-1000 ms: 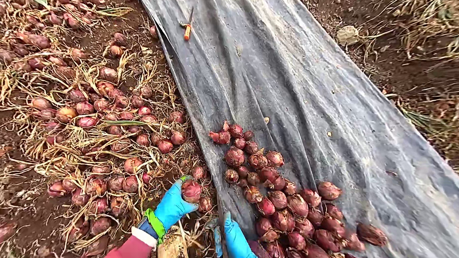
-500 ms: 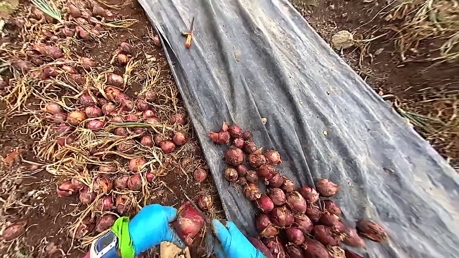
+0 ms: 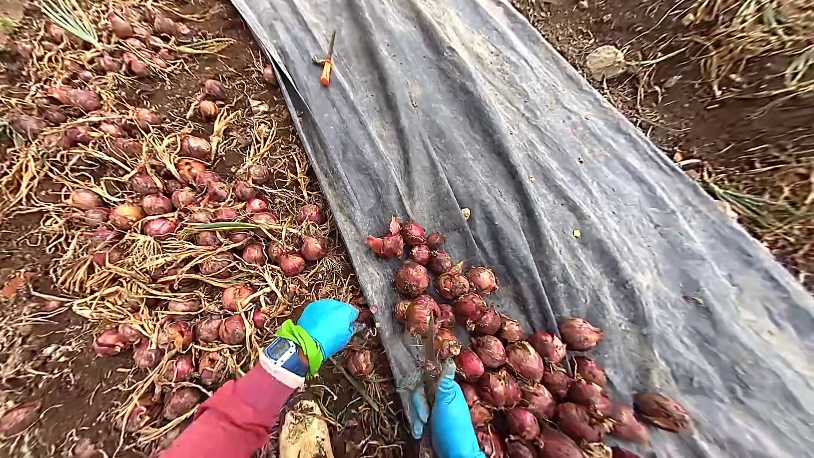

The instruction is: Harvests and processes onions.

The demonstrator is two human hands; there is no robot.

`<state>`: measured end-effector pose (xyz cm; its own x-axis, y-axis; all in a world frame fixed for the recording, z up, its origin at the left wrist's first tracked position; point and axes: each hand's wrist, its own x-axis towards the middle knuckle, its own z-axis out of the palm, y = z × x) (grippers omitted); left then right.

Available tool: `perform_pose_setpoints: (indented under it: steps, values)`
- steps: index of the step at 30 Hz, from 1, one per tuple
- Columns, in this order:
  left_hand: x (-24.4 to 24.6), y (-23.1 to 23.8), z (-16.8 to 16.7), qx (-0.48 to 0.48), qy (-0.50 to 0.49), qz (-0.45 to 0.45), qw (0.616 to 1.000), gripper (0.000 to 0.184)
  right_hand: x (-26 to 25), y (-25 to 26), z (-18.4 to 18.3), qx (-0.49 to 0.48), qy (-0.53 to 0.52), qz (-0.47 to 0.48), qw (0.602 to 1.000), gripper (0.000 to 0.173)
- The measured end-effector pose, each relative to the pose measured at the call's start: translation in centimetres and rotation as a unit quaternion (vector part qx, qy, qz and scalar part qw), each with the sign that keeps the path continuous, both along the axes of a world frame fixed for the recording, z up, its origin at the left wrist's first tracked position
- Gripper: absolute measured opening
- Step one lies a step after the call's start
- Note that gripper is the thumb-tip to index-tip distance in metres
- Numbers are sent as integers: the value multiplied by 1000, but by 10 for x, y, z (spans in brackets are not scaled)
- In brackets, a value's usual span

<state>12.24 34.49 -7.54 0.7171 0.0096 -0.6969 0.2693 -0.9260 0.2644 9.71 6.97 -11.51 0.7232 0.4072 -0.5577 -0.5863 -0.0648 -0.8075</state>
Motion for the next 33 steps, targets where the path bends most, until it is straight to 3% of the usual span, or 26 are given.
perform_pose_setpoints:
  steps: [2, 5, 8, 10, 13, 16, 20, 23, 25, 26, 29, 31, 33]
  values:
    - [13, 5, -53, -1, -30, -42, 999, 19, 7, -10, -5, -23, 15, -14, 1000, 84]
    - [10, 0, -117, -9, 20, -81, 997, 63, -1, -26, -10, -58, 39, 30, 997, 86]
    - [-6, 12, -138, -30, 4, -23, 999, 66, -6, -29, -18, -73, 75, 47, 993, 88]
    - [-19, 17, -117, -48, -10, 74, 996, 74, -7, -19, -27, -74, 105, 42, 991, 89]
    - [-34, 8, -52, -105, -35, 197, 974, 80, -5, 5, -39, -19, 96, 92, 991, 90]
    - [-47, -5, 5, -159, -10, 169, 973, 69, 2, 41, -16, 36, 29, 154, 987, 79]
    - [-62, 3, 43, -117, 27, 52, 991, 55, 18, 55, 16, -42, -24, 236, 971, 81]
    - [-79, 30, 32, -82, -31, 126, 988, 44, 14, 39, 18, -6, 0, 216, 976, 82]
    - [-90, 27, 26, -104, -105, 203, 968, 34, 6, 32, 13, -44, 6, 217, 975, 81]
    - [-90, 15, 33, -113, -98, 190, 970, 33, 3, 28, 11, -72, 9, 271, 960, 83]
    - [-77, -36, 57, -129, 24, 3, 991, 33, 3, 23, 17, -99, -6, 394, 914, 86]
    - [-70, -44, 48, -107, 19, 30, 994, 28, 9, 16, 20, -85, -24, 327, 941, 84]
    - [-57, -26, 21, -22, -10, 181, 983, 29, 20, 7, 16, -50, -11, 168, 984, 80]
